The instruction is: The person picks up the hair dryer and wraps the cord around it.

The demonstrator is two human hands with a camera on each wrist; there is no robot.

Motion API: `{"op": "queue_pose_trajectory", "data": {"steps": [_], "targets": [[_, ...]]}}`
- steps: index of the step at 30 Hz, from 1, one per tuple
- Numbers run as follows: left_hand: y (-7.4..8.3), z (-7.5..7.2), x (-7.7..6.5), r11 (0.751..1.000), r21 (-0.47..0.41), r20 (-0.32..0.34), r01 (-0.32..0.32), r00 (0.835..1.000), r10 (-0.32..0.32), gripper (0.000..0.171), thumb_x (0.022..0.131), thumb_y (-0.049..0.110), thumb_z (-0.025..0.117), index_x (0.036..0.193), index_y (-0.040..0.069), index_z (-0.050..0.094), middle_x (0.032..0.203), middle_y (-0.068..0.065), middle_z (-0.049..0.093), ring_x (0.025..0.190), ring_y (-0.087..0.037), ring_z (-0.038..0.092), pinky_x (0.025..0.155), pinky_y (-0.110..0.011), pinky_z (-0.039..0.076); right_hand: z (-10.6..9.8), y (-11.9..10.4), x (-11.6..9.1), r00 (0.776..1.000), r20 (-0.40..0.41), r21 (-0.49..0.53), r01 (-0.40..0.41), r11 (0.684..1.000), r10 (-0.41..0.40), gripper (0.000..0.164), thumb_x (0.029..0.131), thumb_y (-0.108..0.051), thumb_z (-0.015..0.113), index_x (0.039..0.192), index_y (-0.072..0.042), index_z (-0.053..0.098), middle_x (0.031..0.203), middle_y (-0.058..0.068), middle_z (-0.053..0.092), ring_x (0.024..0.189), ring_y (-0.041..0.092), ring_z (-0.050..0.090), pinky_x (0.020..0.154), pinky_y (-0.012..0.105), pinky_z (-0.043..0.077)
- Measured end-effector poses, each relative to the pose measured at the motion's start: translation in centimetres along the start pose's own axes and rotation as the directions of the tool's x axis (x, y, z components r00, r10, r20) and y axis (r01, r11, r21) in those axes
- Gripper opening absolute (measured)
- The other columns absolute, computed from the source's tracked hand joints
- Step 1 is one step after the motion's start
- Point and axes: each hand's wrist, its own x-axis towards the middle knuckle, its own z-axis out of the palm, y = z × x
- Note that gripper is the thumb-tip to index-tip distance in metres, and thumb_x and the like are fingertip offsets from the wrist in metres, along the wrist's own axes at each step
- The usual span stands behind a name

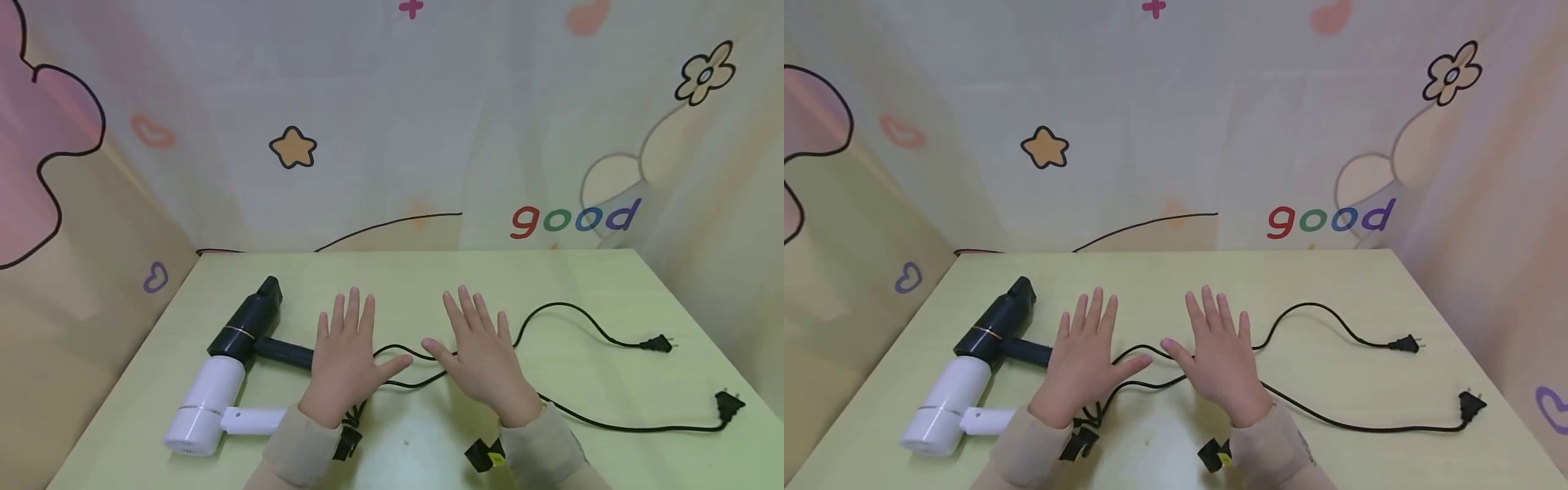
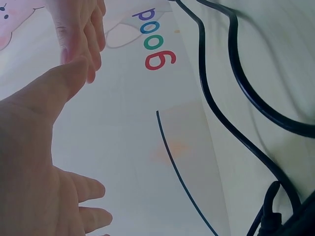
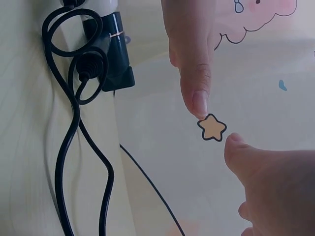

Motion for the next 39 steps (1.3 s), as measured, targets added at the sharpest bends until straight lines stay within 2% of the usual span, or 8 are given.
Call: {"op": "queue_pose_trajectory", "data": {"steps": [7, 12, 17, 23, 31, 39], "targets": [[-0.9, -0.2, -0.6, 0.999, -0.003, 0.014, 0.035, 0.999, -0.035, 0.107, 0.077, 0.079, 0.046, 0.152, 0.012, 0.014, 0.159, -0.013, 0.003, 0.147, -0.033, -0.002, 0.116, -0.055, 0.007, 0.7, -0.7, -0.1, 1.000, -0.001, 0.011, 0.025, 1.000, -0.025, 0.080, 0.091, -0.066, 0.038, 0.152, -0.020, 0.016, 0.160, 0.007, 0.007, 0.147, 0.032, 0.003, 0.112, 0.063, 0.002], [-1.6, -0.2, -1.3, 0.999, -0.029, 0.004, 0.039, 0.999, -0.039, 0.107, 0.077, 0.078, 0.049, 0.152, 0.010, 0.015, 0.159, -0.015, 0.005, 0.147, -0.035, 0.001, 0.115, -0.057, 0.009, 1.4, -0.8, -0.5, 1.000, -0.009, 0.007, 0.030, 1.000, -0.030, 0.080, 0.090, -0.067, 0.038, 0.152, -0.021, 0.018, 0.160, 0.006, 0.009, 0.147, 0.032, 0.005, 0.111, 0.063, 0.004], [-2.3, -0.1, -1.9, 0.999, -0.018, -0.012, 0.049, 0.999, -0.049, 0.107, 0.076, 0.078, 0.048, 0.152, 0.010, 0.017, 0.159, -0.016, 0.007, 0.146, -0.036, 0.004, 0.114, -0.058, 0.010, 2.1, -1.0, -0.6, 0.999, -0.008, 0.008, 0.042, 0.999, -0.042, 0.080, 0.090, -0.069, 0.037, 0.152, -0.021, 0.019, 0.160, 0.005, 0.009, 0.147, 0.032, 0.006, 0.111, 0.063, 0.004], [-3.0, -0.2, -2.0, 0.998, 0.009, -0.035, 0.063, 0.997, -0.063, 0.107, 0.077, 0.079, 0.046, 0.152, 0.010, 0.015, 0.158, -0.016, 0.008, 0.146, -0.037, 0.005, 0.114, -0.058, 0.013, 2.4, -1.3, -0.3, 0.998, -0.016, 0.018, 0.064, 0.998, -0.064, 0.077, 0.091, -0.061, 0.044, 0.151, -0.020, 0.021, 0.160, 0.006, 0.011, 0.147, 0.032, 0.009, 0.111, 0.063, 0.006], [-4.0, -0.2, -2.3, 0.995, -0.001, -0.029, 0.103, 0.994, -0.103, 0.108, 0.077, 0.079, 0.047, 0.152, 0.010, 0.012, 0.158, -0.017, 0.005, 0.146, -0.037, 0.001, 0.114, -0.058, 0.010, 2.7, -2.0, -0.5, 0.995, -0.002, 0.012, 0.103, 0.995, -0.103, 0.076, 0.092, -0.061, 0.044, 0.151, -0.017, 0.024, 0.159, 0.007, 0.012, 0.146, 0.032, 0.010, 0.112, 0.063, 0.010], [-5.3, -0.3, -3.1, 0.993, 0.008, -0.035, 0.120, 0.992, -0.119, 0.107, 0.077, 0.075, 0.051, 0.152, 0.008, 0.015, 0.158, -0.019, 0.007, 0.145, -0.040, 0.002, 0.113, -0.059, 0.012, 3.5, -2.8, -0.7, 0.991, 0.031, 0.005, 0.131, 0.991, -0.131, 0.075, 0.092, -0.060, 0.044, 0.151, -0.017, 0.024, 0.159, 0.008, 0.013, 0.146, 0.032, 0.011, 0.112, 0.063, 0.012]]}}
